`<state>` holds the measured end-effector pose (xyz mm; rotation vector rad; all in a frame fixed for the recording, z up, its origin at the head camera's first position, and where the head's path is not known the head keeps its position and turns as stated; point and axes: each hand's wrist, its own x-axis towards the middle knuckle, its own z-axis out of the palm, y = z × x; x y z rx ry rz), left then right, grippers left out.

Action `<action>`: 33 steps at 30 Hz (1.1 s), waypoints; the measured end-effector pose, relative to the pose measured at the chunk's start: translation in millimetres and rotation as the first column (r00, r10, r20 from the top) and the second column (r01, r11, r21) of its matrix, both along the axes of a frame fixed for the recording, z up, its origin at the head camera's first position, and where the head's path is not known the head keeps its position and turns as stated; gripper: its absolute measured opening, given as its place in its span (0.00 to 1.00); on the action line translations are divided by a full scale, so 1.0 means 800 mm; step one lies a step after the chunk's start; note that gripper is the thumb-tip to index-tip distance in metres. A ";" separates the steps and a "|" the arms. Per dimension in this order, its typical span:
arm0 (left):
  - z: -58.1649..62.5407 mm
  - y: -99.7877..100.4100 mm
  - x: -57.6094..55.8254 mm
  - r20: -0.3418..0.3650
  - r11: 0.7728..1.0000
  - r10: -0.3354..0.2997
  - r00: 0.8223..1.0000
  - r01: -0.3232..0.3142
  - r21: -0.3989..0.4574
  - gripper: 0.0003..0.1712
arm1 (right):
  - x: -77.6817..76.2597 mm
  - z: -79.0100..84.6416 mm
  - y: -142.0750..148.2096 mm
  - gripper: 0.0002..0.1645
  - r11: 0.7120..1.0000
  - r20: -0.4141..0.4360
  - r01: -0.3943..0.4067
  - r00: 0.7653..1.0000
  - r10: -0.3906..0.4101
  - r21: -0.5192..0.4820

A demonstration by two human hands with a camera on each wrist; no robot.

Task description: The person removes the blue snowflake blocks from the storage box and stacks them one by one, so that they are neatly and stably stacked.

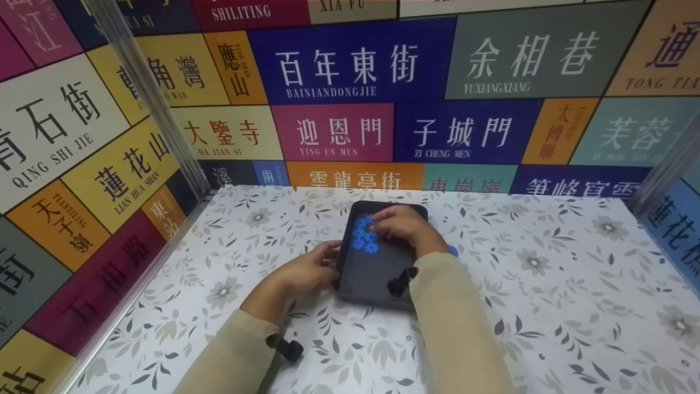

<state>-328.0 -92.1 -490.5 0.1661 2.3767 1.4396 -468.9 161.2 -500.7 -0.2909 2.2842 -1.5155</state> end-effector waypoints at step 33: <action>0.003 0.003 0.002 -0.005 1.000 0.007 1.000 -0.007 -0.002 0.49 | 0.010 -0.003 0.003 0.22 0.924 -0.228 -0.208 0.930 0.289 0.321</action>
